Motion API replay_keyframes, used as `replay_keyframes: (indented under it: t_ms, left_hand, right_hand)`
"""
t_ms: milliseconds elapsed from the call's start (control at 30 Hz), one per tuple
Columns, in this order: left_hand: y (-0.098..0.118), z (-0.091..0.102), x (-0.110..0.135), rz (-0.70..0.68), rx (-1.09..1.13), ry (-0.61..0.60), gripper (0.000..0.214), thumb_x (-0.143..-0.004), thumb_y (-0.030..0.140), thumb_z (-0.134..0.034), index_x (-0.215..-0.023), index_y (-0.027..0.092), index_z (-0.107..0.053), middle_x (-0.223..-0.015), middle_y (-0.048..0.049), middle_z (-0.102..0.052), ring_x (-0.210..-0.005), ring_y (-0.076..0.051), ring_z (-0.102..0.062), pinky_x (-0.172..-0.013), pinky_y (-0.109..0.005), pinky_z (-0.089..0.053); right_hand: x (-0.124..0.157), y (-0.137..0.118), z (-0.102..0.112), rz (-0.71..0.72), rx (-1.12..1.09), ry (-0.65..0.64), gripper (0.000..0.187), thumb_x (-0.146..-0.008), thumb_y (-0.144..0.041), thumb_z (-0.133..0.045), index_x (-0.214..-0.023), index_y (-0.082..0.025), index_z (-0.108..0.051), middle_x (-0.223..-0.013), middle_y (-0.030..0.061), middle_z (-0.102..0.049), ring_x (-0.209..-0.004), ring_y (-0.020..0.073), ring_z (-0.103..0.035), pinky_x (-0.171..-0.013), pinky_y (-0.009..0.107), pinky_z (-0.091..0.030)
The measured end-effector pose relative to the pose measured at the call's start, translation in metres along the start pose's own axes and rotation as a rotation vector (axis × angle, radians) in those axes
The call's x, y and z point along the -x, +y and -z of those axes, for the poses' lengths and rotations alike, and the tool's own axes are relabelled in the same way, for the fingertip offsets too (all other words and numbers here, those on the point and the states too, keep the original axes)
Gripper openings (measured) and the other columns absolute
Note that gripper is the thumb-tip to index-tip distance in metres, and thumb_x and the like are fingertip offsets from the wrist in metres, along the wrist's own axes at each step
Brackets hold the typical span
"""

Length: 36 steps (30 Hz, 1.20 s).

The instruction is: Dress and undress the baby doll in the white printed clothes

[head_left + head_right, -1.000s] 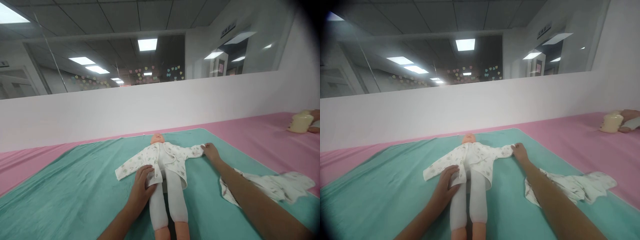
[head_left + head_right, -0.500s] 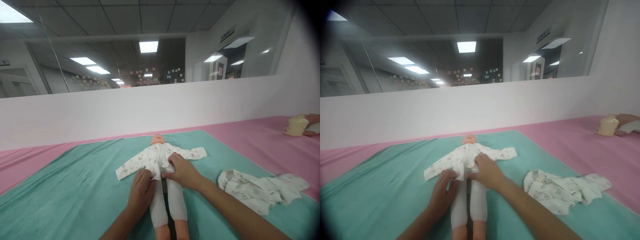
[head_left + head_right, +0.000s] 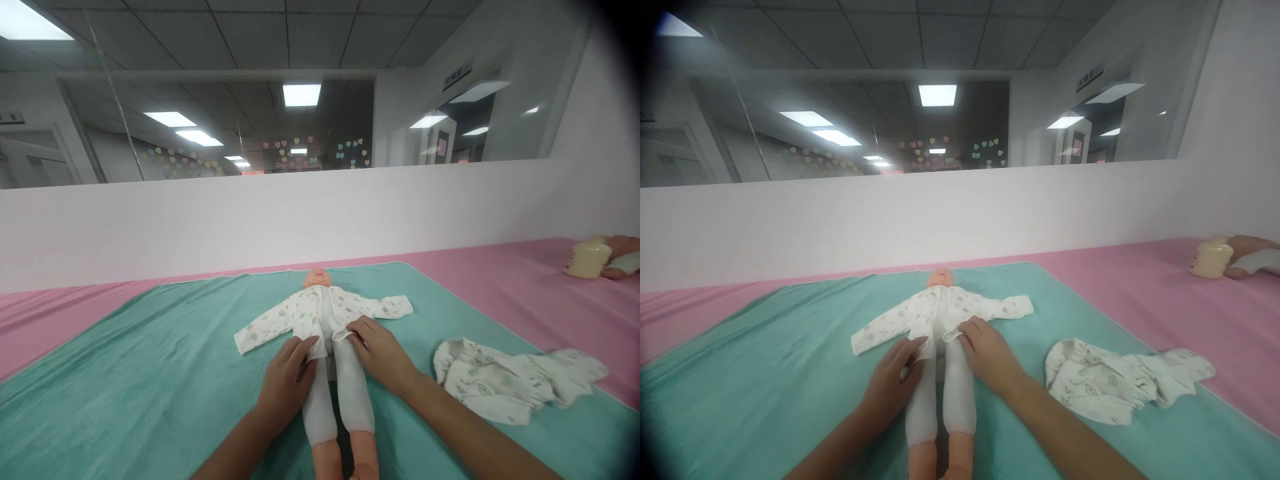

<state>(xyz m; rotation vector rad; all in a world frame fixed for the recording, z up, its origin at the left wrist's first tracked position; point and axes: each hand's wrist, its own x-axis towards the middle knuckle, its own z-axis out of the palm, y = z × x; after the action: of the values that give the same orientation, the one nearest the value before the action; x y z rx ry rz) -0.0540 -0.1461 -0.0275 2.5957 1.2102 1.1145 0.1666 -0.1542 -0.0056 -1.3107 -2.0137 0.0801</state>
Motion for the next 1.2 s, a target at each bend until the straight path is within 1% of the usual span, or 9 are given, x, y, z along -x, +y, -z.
replay_keyframes:
  t_ms: [267, 467, 567, 667, 767, 867, 1000, 1100, 1200]
  left_hand:
    - [0.01, -0.001, -0.012, -0.12, -0.134, 0.078, 0.03, -0.079, 0.005, -0.043, -0.097, 0.024, -0.057, -0.117, -0.0065, -0.046, -0.105, -0.023, -0.042, -0.085, -0.04, -0.041]
    - [0.007, -0.002, -0.012, -0.17, -0.013, 0.201, 0.012, -0.085, 0.014, -0.044, -0.09, 0.021, -0.054, -0.096, -0.0056, -0.056, -0.09, -0.019, -0.049, -0.078, -0.035, -0.041]
    - [0.009, 0.0, -0.009, -0.133, 0.038, 0.167, 0.01, -0.087, 0.017, -0.044, -0.083, 0.019, -0.052, -0.082, -0.0032, -0.057, -0.079, -0.016, -0.05, -0.072, -0.031, -0.04]
    - [0.012, 0.002, -0.008, -0.116, 0.056, 0.068, 0.018, -0.088, 0.021, -0.042, -0.071, 0.019, -0.049, -0.067, -0.0003, -0.051, -0.068, -0.014, -0.047, -0.065, -0.028, -0.037]
    - [0.014, 0.005, -0.008, -0.069, 0.118, 0.052, 0.02, -0.088, 0.024, -0.041, -0.07, 0.018, -0.048, -0.067, 0.0, -0.05, -0.066, -0.013, -0.046, -0.061, -0.026, -0.037]
    - [0.013, 0.007, -0.009, 0.114, 0.206, 0.082, 0.024, -0.089, 0.03, -0.041, -0.07, 0.018, -0.049, -0.063, 0.0014, -0.048, -0.059, -0.011, -0.044, -0.055, -0.024, -0.036]
    - [0.004, 0.007, -0.011, 0.345, 0.325, 0.119, 0.029, -0.089, 0.037, -0.037, -0.072, 0.018, -0.052, -0.059, 0.0023, -0.048, -0.055, -0.012, -0.046, -0.051, -0.024, -0.038]
    - [-0.005, 0.001, -0.013, 0.314, 0.284, 0.16, 0.027, -0.09, 0.036, -0.037, -0.078, 0.019, -0.054, -0.072, -0.0006, -0.056, -0.067, -0.014, -0.053, -0.06, -0.027, -0.045]
    - [-0.012, -0.008, -0.014, 0.15, 0.186, 0.212, 0.022, -0.089, 0.03, -0.041, -0.101, 0.02, -0.056, -0.111, -0.0066, -0.057, -0.106, -0.02, -0.051, -0.089, -0.04, -0.044]
  right_hand:
    - [0.005, 0.001, 0.008, 0.006, -0.213, -0.148, 0.014, -0.087, -0.027, -0.043, -0.079, -0.023, -0.055, -0.077, 0.0001, -0.055, -0.072, 0.0144, -0.05, -0.065, 0.028, -0.042]
    - [0.006, -0.002, 0.009, 0.147, -0.223, -0.119, 0.01, -0.083, -0.027, -0.05, -0.075, -0.022, -0.052, -0.088, 0.0027, -0.057, -0.088, 0.018, -0.05, -0.076, 0.033, -0.043]
    - [0.006, -0.005, 0.012, 0.17, -0.253, -0.159, 0.01, -0.083, -0.028, -0.049, -0.077, -0.023, -0.054, -0.093, 0.0023, -0.059, -0.091, 0.018, -0.052, -0.081, 0.034, -0.043]
    - [0.008, -0.007, 0.013, 0.102, -0.296, -0.2, 0.014, -0.085, -0.031, -0.047, -0.088, -0.025, -0.059, -0.091, 0.001, -0.062, -0.087, 0.017, -0.055, -0.079, 0.032, -0.044]
    - [0.01, -0.007, 0.013, 0.028, -0.397, -0.198, 0.019, -0.085, -0.035, -0.046, -0.082, -0.024, -0.061, -0.087, 0.0002, -0.064, -0.081, 0.0158, -0.057, -0.076, 0.03, -0.044]
    - [0.008, -0.002, 0.008, -0.082, -0.5, -0.084, 0.026, -0.086, -0.04, -0.045, -0.074, -0.021, -0.059, -0.086, 0.0013, -0.064, -0.08, 0.0155, -0.058, -0.075, 0.028, -0.044]
    - [-0.009, 0.017, -0.008, -0.211, -0.523, 0.102, 0.025, -0.086, -0.041, -0.042, -0.097, -0.023, -0.056, -0.108, 0.0027, -0.059, -0.098, 0.0163, -0.054, -0.084, 0.03, -0.043]
    - [-0.038, 0.032, -0.022, -0.287, -0.356, 0.108, 0.031, -0.085, -0.045, -0.041, -0.102, -0.022, -0.052, -0.105, 0.004, -0.057, -0.093, 0.0167, -0.055, -0.082, 0.031, -0.043]
    - [-0.077, 0.037, -0.031, -0.356, -0.059, 0.023, 0.039, -0.084, -0.049, -0.038, -0.103, -0.018, -0.051, -0.106, 0.0084, -0.055, -0.089, 0.0188, -0.056, -0.078, 0.032, -0.043]
